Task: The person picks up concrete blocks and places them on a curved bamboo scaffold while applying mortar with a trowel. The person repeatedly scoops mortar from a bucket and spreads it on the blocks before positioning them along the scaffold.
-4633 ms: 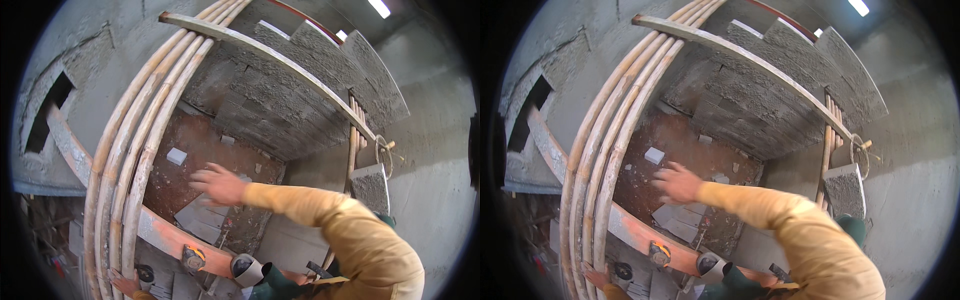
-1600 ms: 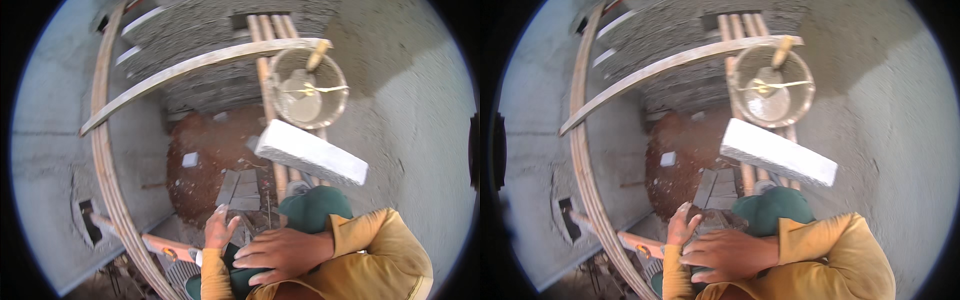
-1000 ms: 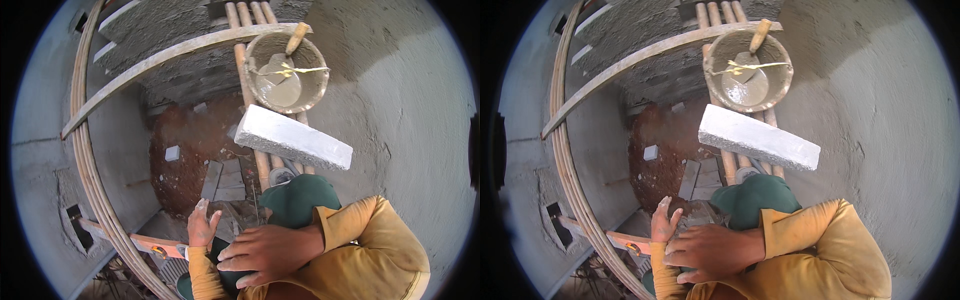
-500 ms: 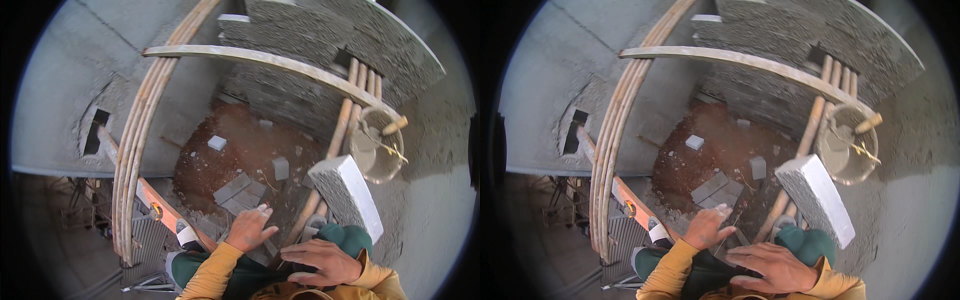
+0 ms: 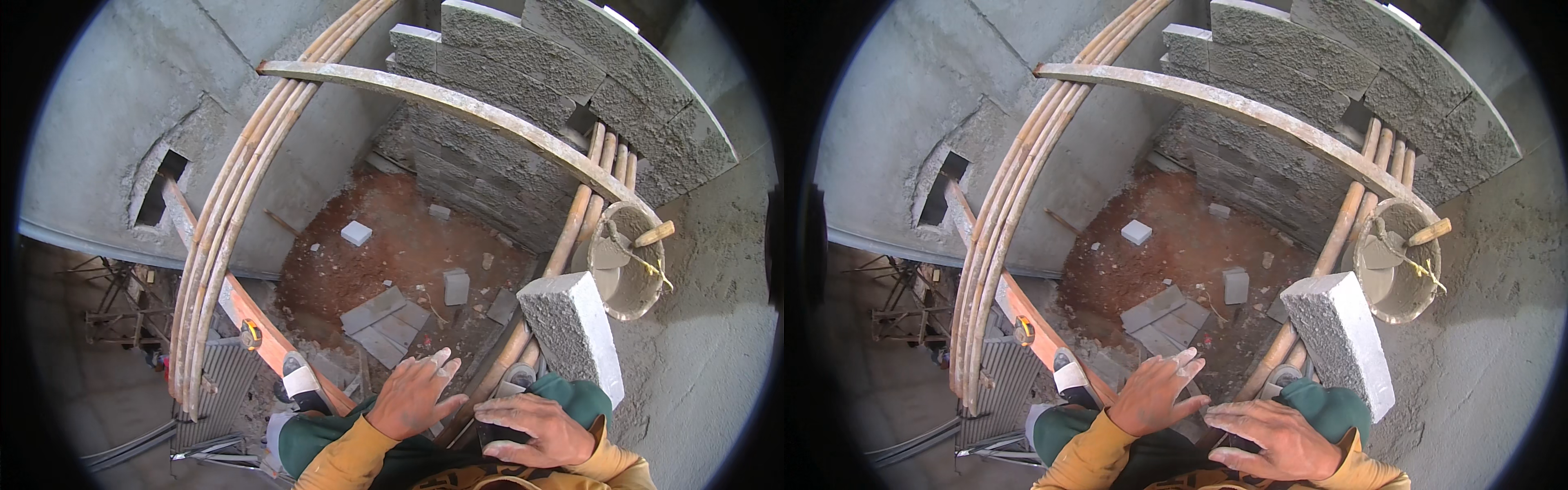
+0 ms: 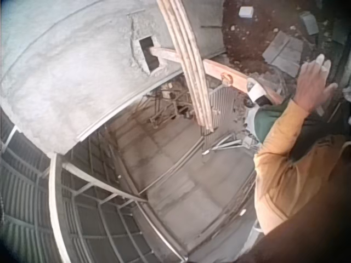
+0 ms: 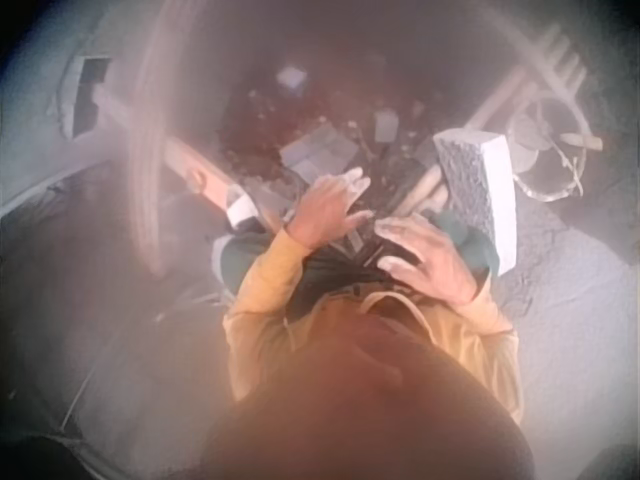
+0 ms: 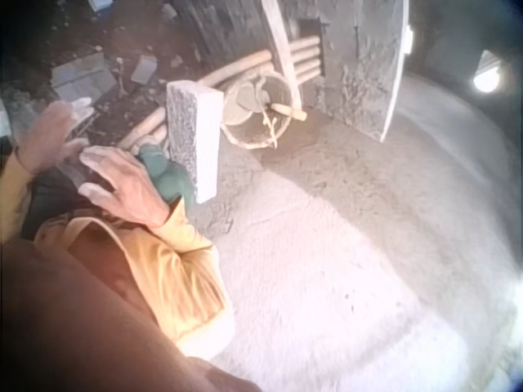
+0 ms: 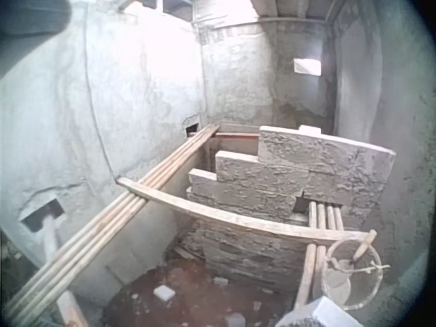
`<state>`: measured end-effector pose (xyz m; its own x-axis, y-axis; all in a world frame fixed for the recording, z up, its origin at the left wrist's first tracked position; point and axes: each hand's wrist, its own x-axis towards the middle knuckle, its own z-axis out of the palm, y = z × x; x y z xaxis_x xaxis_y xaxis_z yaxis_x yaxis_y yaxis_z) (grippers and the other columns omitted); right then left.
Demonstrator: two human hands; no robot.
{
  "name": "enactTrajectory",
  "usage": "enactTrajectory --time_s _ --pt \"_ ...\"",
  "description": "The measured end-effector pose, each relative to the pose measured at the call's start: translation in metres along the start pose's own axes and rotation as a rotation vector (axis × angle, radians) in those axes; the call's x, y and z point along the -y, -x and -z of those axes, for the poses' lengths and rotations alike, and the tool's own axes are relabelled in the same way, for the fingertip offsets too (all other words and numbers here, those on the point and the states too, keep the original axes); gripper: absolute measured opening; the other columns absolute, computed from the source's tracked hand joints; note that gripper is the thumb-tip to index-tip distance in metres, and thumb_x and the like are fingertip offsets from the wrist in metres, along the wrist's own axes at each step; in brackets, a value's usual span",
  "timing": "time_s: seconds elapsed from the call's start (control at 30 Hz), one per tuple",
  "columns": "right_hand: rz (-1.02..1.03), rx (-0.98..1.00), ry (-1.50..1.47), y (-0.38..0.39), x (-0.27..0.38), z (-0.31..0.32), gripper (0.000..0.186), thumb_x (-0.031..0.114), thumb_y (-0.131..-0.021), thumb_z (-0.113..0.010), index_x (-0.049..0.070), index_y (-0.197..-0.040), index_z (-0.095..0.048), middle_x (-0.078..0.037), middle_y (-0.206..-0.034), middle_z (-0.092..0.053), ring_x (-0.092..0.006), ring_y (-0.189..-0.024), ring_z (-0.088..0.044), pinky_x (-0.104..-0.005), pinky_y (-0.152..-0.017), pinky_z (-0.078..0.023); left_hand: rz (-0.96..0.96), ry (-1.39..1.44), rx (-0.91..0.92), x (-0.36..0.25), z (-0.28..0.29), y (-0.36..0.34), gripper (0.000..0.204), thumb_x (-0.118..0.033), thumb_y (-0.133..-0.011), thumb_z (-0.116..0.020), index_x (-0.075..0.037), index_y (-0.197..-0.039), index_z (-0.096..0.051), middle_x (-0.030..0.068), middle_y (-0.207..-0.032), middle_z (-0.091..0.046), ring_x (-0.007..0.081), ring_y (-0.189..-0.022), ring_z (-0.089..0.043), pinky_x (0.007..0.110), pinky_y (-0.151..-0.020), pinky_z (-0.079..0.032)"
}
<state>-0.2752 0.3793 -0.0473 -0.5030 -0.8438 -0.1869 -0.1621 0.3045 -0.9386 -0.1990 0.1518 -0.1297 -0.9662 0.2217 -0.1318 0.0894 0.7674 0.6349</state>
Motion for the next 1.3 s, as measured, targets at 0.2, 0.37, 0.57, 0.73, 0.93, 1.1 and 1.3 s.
enactTrajectory --time_s 0.2,0.37,0.57,0.73,0.93,1.1,1.3 --pt "0.03 -0.032 0.027 -0.006 -0.001 -0.005 0.045 0.028 -0.084 -0.076 0.001 -0.119 -0.064 -0.016 -0.118 -0.066 -0.0322 -0.103 -0.065 -0.0387 -0.088 -0.052 0.039 0.049 0.029 0.0 0.011 0.01 0.059 -0.041 -0.088 -0.067 -0.003 -0.131 -0.055 0.02 -0.134 -0.055 0.0358 -0.114 -0.057 0.046 -0.1 -0.042" --pt "-0.019 -0.069 0.042 -0.017 0.0 -0.008 0.046 0.028 -0.083 -0.076 0.001 -0.118 -0.064 -0.018 -0.116 -0.066 -0.0343 -0.103 -0.065 -0.0393 -0.088 -0.052 0.098 0.049 0.067 0.021 0.017 0.02 0.058 -0.041 -0.088 -0.066 -0.002 -0.13 -0.057 0.022 -0.133 -0.056 0.0364 -0.114 -0.057 0.043 -0.1 -0.042" --pt "-0.148 -0.157 0.165 -0.031 -0.015 0.007 0.048 0.038 -0.088 -0.069 0.001 -0.118 -0.064 -0.02 -0.11 -0.066 -0.0381 -0.102 -0.063 -0.0414 -0.088 -0.051 0.339 0.098 0.062 0.102 0.01 0.025 0.048 -0.037 -0.092 -0.061 0.0 -0.124 -0.061 0.024 -0.128 -0.059 0.0382 -0.12 -0.056 0.042 -0.101 -0.043" --pt "-0.385 -0.525 -0.045 -0.021 -0.027 0.021 0.04 0.032 -0.09 -0.068 0.001 -0.115 -0.065 -0.018 -0.105 -0.068 -0.0288 -0.094 -0.067 -0.0369 -0.084 -0.051 0.716 0.331 -0.187 0.101 0.014 0.057 0.04 -0.03 -0.092 -0.061 0.001 -0.116 -0.064 0.023 -0.115 -0.065 0.0393 -0.112 -0.06 0.04 -0.097 -0.047" --pt "-0.645 -1.165 0.025 0.132 -0.017 0.066 0.031 0.023 -0.093 -0.065 -0.001 -0.113 -0.065 -0.016 -0.11 -0.068 -0.0253 -0.102 -0.064 -0.0354 -0.093 -0.047 0.595 0.259 -0.019 -0.007 0.104 0.137 0.024 -0.02 -0.086 -0.065 -0.001 -0.101 -0.065 0.0205 -0.108 -0.067 0.0359 -0.102 -0.064 0.039 -0.089 -0.05" --pt "-0.983 -1.41 0.268 0.34 0.029 0.132 0.045 0.027 -0.096 -0.061 -0.007 -0.126 -0.057 -0.022 -0.124 -0.06 -0.0306 -0.114 -0.058 -0.039 -0.1 -0.045 0.989 0.219 -0.142 -0.077 0.17 0.197 0.018 -0.018 -0.08 -0.071 -0.005 -0.086 -0.06 0.0126 -0.076 -0.063 0.0261 -0.074 -0.064 0.038 -0.073 -0.051" --pt "-1.152 -1.405 0.273 0.461 0.076 0.17 0.059 0.03 -0.096 -0.06 -0.011 -0.136 -0.045 -0.029 -0.135 -0.05 -0.0373 -0.124 -0.051 -0.0425 -0.107 -0.038 1.151 0.14 -0.248 -0.161 0.176 0.245 0.019 -0.019 -0.082 -0.069 -0.003 -0.085 -0.06 0.0174 -0.078 -0.065 0.0319 -0.075 -0.065 0.04 -0.072 -0.051"
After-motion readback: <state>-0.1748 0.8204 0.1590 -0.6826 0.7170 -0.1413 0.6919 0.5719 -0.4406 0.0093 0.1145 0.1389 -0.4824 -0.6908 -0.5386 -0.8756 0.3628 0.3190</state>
